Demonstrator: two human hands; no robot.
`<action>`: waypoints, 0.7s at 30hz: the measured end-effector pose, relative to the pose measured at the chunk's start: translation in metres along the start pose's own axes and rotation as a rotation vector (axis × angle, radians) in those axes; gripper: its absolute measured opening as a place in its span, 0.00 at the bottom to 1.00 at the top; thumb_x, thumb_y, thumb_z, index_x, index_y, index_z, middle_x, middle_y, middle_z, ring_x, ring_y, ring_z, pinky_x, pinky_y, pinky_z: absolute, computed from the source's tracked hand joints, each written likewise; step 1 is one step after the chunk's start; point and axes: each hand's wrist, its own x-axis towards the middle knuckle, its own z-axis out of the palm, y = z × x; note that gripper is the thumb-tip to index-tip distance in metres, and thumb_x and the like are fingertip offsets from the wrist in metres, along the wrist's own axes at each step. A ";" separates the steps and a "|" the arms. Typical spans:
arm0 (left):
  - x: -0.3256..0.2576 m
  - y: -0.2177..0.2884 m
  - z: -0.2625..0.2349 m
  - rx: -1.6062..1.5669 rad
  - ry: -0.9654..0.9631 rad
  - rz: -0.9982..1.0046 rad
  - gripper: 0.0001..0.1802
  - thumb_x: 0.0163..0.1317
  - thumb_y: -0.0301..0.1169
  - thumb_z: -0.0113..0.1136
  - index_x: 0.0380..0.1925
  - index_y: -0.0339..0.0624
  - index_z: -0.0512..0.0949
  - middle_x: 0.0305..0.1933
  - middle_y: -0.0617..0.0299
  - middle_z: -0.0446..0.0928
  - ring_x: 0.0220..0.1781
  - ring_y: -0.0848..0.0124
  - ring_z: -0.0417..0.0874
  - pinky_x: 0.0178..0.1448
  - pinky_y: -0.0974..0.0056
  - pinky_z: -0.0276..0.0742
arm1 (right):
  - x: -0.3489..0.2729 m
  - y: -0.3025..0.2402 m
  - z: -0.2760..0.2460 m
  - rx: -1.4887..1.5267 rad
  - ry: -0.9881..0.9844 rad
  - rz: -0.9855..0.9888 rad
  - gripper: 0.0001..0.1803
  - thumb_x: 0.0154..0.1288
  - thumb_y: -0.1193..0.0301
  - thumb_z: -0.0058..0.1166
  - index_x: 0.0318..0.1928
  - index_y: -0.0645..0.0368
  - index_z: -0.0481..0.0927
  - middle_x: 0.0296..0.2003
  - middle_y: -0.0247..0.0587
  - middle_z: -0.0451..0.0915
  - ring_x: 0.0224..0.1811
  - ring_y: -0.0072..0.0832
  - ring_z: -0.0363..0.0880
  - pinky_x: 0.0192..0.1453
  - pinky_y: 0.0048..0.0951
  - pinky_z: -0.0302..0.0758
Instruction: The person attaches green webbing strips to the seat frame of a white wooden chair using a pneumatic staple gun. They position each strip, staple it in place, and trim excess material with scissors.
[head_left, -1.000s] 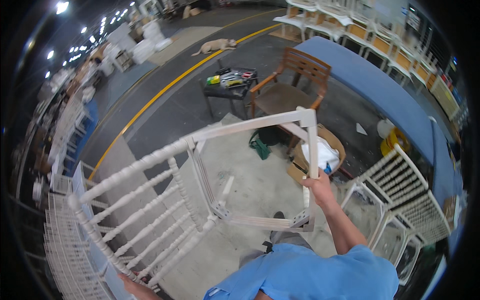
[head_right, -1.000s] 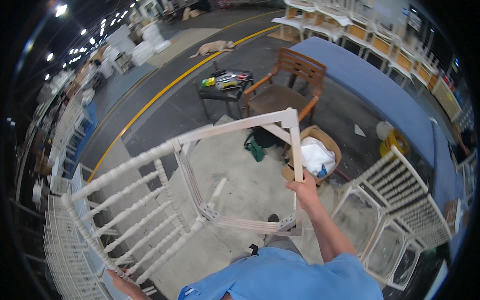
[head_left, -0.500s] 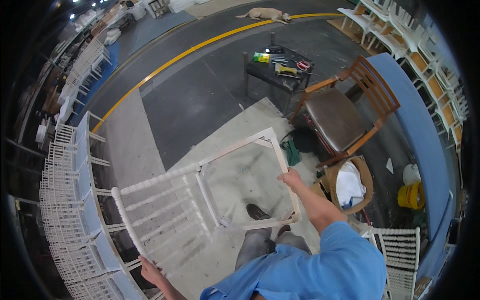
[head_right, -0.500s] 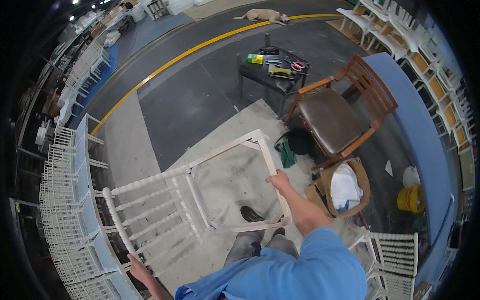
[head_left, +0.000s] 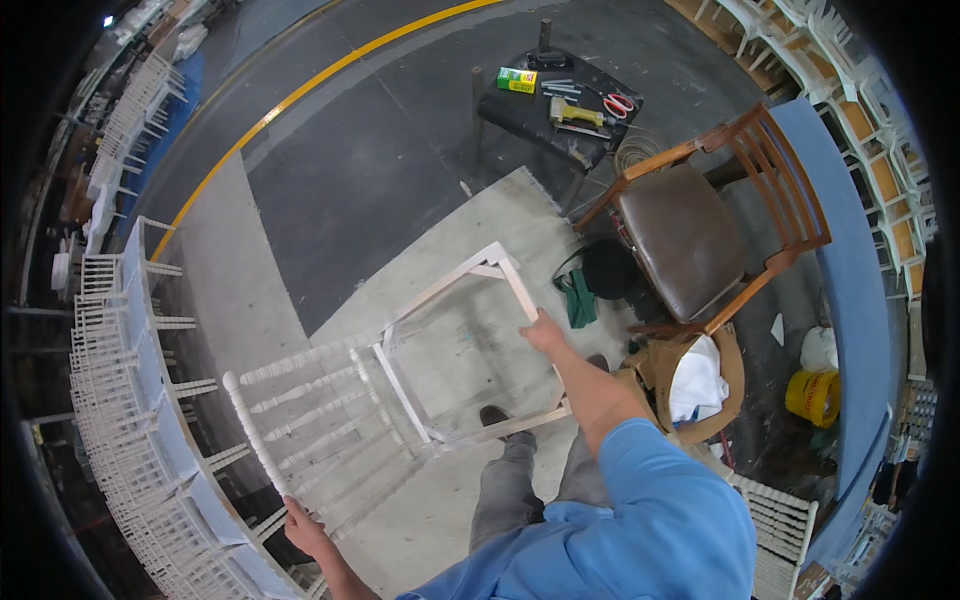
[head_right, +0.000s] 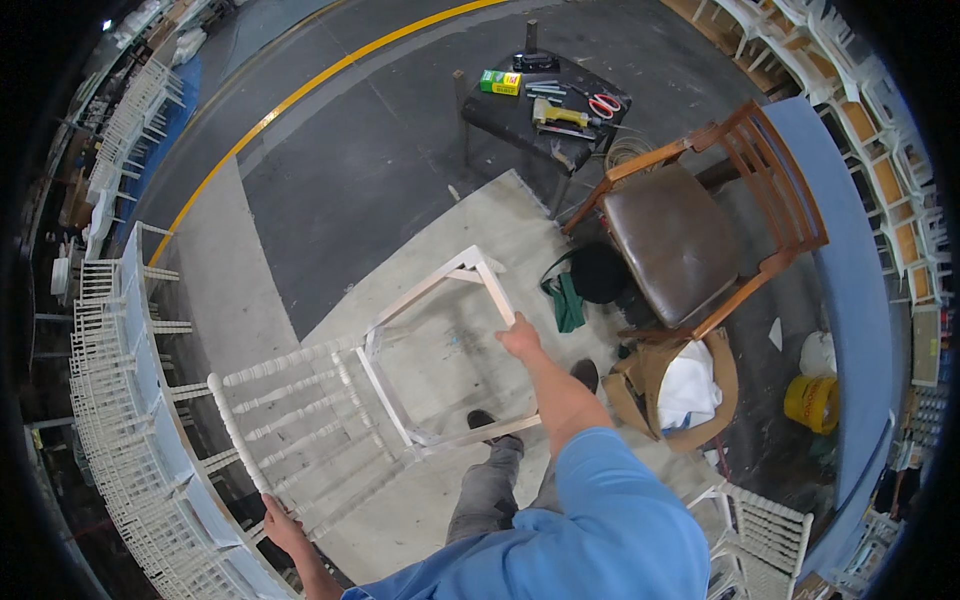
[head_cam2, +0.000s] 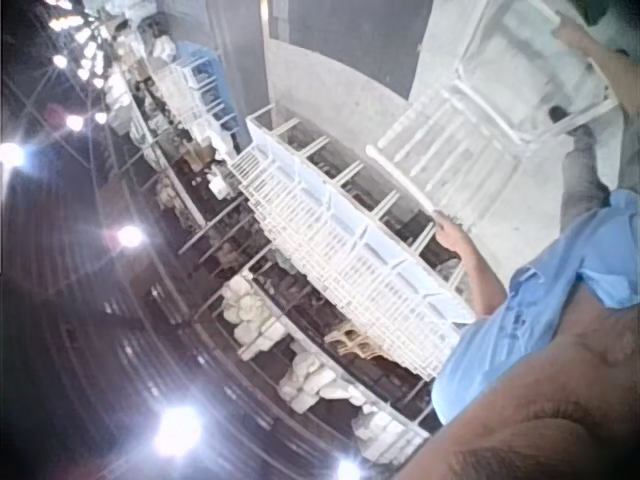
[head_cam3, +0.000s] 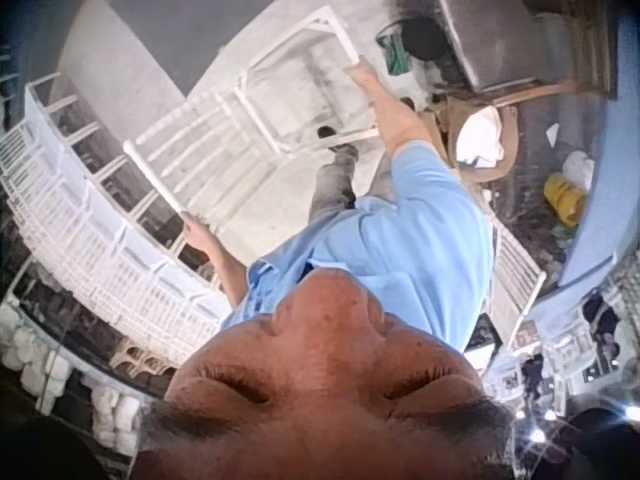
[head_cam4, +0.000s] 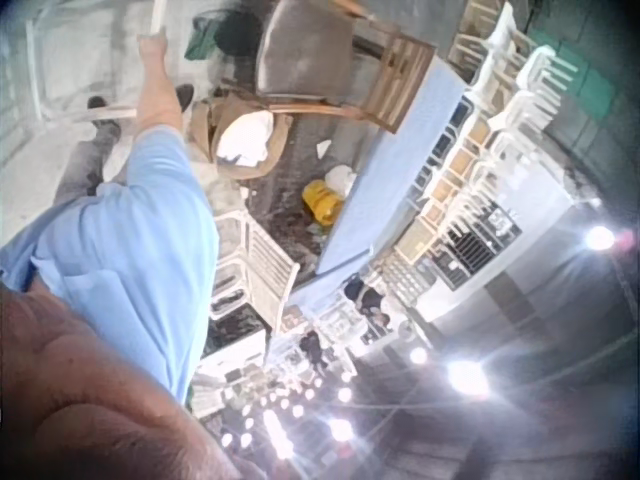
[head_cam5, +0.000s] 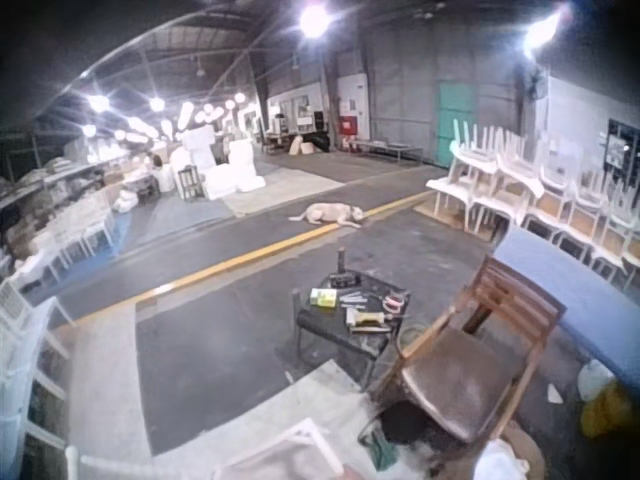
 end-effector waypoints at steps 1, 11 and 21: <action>-0.007 0.006 0.000 0.091 0.024 -0.002 0.39 0.72 0.62 0.55 0.21 0.33 0.78 0.17 0.60 0.73 0.15 0.71 0.69 0.20 0.61 0.64 | 0.003 0.001 -0.004 -0.099 -0.026 0.059 0.54 0.57 0.59 0.69 0.79 0.63 0.56 0.69 0.60 0.73 0.71 0.50 0.73 0.73 0.41 0.70; -0.098 0.063 0.026 0.081 0.032 0.014 0.37 0.72 0.60 0.56 0.26 0.29 0.79 0.20 0.58 0.74 0.24 0.68 0.74 0.32 0.58 0.70 | 0.005 0.023 -0.122 -0.392 -0.317 0.059 0.55 0.60 0.55 0.67 0.82 0.56 0.52 0.73 0.60 0.69 0.74 0.48 0.70 0.77 0.38 0.66; -0.135 0.087 0.025 0.213 0.018 -0.084 0.38 0.70 0.64 0.54 0.37 0.32 0.83 0.30 0.49 0.82 0.33 0.56 0.80 0.41 0.50 0.73 | 0.008 0.068 -0.348 -0.715 -0.075 0.029 0.48 0.57 0.56 0.66 0.76 0.58 0.64 0.64 0.63 0.77 0.66 0.54 0.78 0.71 0.44 0.74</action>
